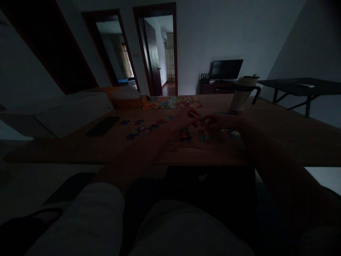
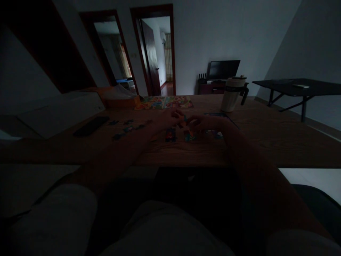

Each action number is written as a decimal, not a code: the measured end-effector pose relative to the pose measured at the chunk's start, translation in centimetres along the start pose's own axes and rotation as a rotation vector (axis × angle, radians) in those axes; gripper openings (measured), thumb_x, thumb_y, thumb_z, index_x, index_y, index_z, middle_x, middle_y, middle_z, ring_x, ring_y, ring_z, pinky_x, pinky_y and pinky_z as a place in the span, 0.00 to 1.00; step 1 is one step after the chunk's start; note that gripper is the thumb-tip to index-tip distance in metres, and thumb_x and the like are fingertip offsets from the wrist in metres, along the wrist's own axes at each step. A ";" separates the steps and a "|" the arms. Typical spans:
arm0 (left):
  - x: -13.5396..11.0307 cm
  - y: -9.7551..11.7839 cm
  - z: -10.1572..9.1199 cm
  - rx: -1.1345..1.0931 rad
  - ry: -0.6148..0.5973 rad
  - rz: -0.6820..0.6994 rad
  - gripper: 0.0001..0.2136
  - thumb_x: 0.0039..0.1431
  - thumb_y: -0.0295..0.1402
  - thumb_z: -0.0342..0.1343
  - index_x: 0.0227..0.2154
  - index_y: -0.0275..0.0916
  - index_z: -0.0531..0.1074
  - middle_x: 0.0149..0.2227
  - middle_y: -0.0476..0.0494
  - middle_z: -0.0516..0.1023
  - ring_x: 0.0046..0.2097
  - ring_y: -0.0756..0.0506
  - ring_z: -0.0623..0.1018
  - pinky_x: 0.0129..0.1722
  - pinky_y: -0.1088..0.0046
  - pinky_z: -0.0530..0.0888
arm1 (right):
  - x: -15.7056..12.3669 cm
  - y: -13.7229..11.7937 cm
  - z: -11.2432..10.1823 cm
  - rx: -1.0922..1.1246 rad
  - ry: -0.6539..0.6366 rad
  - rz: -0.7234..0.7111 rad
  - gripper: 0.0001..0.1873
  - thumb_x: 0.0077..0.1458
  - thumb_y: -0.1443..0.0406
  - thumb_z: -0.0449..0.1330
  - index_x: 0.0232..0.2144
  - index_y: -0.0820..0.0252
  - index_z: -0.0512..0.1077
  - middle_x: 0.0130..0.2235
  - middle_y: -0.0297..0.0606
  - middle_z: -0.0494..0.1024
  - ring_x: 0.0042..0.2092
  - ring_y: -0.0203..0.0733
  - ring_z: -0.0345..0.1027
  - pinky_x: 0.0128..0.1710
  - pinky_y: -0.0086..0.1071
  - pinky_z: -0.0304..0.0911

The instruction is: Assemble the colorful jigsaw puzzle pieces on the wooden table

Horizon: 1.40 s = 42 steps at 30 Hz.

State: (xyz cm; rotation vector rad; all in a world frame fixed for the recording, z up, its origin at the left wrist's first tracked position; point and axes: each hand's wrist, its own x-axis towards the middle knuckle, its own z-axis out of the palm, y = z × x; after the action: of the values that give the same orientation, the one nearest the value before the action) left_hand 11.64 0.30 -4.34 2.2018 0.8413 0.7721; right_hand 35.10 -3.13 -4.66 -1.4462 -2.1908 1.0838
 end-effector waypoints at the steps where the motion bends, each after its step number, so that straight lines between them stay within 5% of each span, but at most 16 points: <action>1: 0.0 -0.2 -0.2 -0.004 -0.006 -0.015 0.15 0.62 0.37 0.61 0.49 0.37 0.71 0.39 0.38 0.81 0.38 0.46 0.81 0.36 0.70 0.76 | 0.0 0.0 -0.1 -0.023 0.018 0.002 0.31 0.50 0.59 0.67 0.57 0.52 0.71 0.50 0.41 0.80 0.43 0.45 0.76 0.38 0.33 0.72; 4: -0.3 -0.5 -2.0 0.013 0.017 -0.074 0.14 0.64 0.36 0.58 0.50 0.35 0.71 0.42 0.37 0.82 0.39 0.45 0.81 0.37 0.69 0.76 | 0.2 0.1 -0.2 -0.069 0.089 0.016 0.29 0.52 0.56 0.65 0.56 0.52 0.71 0.51 0.42 0.80 0.43 0.45 0.76 0.38 0.34 0.72; 12: -1.3 -2.3 -9.5 0.179 0.320 -0.147 0.15 0.67 0.35 0.53 0.54 0.38 0.71 0.42 0.40 0.81 0.38 0.46 0.80 0.35 0.71 0.74 | 1.0 0.3 0.1 -0.160 0.107 0.017 0.20 0.55 0.56 0.64 0.48 0.57 0.78 0.50 0.43 0.81 0.47 0.49 0.75 0.45 0.38 0.71; 15: -2.3 -4.2 -10.7 0.245 0.296 -0.234 0.13 0.65 0.31 0.51 0.49 0.37 0.74 0.37 0.42 0.81 0.34 0.47 0.78 0.35 0.71 0.73 | 1.1 0.1 0.6 -0.252 0.104 0.028 0.19 0.55 0.56 0.65 0.47 0.55 0.80 0.50 0.41 0.82 0.48 0.51 0.75 0.49 0.41 0.70; 20: -2.8 -5.6 -10.9 0.501 0.044 -0.299 0.11 0.60 0.33 0.50 0.34 0.40 0.78 0.37 0.44 0.80 0.36 0.44 0.77 0.36 0.70 0.72 | 1.5 0.1 1.2 -0.325 0.192 0.020 0.17 0.55 0.56 0.65 0.46 0.54 0.80 0.51 0.42 0.81 0.50 0.51 0.75 0.54 0.42 0.68; 25: -2.8 -5.4 -10.3 0.693 -0.127 -0.179 0.17 0.64 0.43 0.48 0.38 0.39 0.79 0.42 0.42 0.80 0.42 0.42 0.76 0.44 0.67 0.71 | 1.9 0.6 1.3 -0.345 0.229 0.035 0.19 0.57 0.56 0.64 0.49 0.56 0.78 0.46 0.44 0.82 0.44 0.49 0.77 0.46 0.40 0.71; 29: -3.3 -5.4 -9.6 0.621 -0.259 -0.349 0.24 0.52 0.57 0.59 0.40 0.42 0.80 0.39 0.42 0.81 0.39 0.41 0.78 0.39 0.69 0.71 | 2.4 1.2 1.3 -0.283 0.281 0.016 0.18 0.57 0.57 0.63 0.48 0.58 0.76 0.44 0.44 0.82 0.43 0.48 0.77 0.44 0.38 0.71; 33: -3.5 -5.2 -8.9 0.626 -0.258 -0.380 0.30 0.42 0.56 0.67 0.47 0.46 0.79 0.45 0.41 0.81 0.42 0.38 0.78 0.40 0.66 0.71 | 2.6 1.3 1.3 -0.277 0.315 -0.013 0.17 0.57 0.58 0.64 0.47 0.59 0.76 0.45 0.45 0.82 0.44 0.49 0.76 0.46 0.39 0.71; 42: -3.5 -4.2 -9.1 0.620 -0.142 -0.309 0.16 0.46 0.49 0.67 0.30 0.41 0.78 0.31 0.45 0.78 0.35 0.43 0.75 0.33 0.71 0.68 | 2.7 0.3 1.6 -0.314 0.568 0.010 0.10 0.58 0.61 0.61 0.39 0.61 0.76 0.43 0.49 0.81 0.45 0.52 0.75 0.47 0.43 0.69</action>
State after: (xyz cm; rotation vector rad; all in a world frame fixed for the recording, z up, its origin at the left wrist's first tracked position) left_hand 1.61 3.44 -2.88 2.5133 1.4488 0.2094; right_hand 33.11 -1.38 -6.42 -1.6376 -1.9794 0.2688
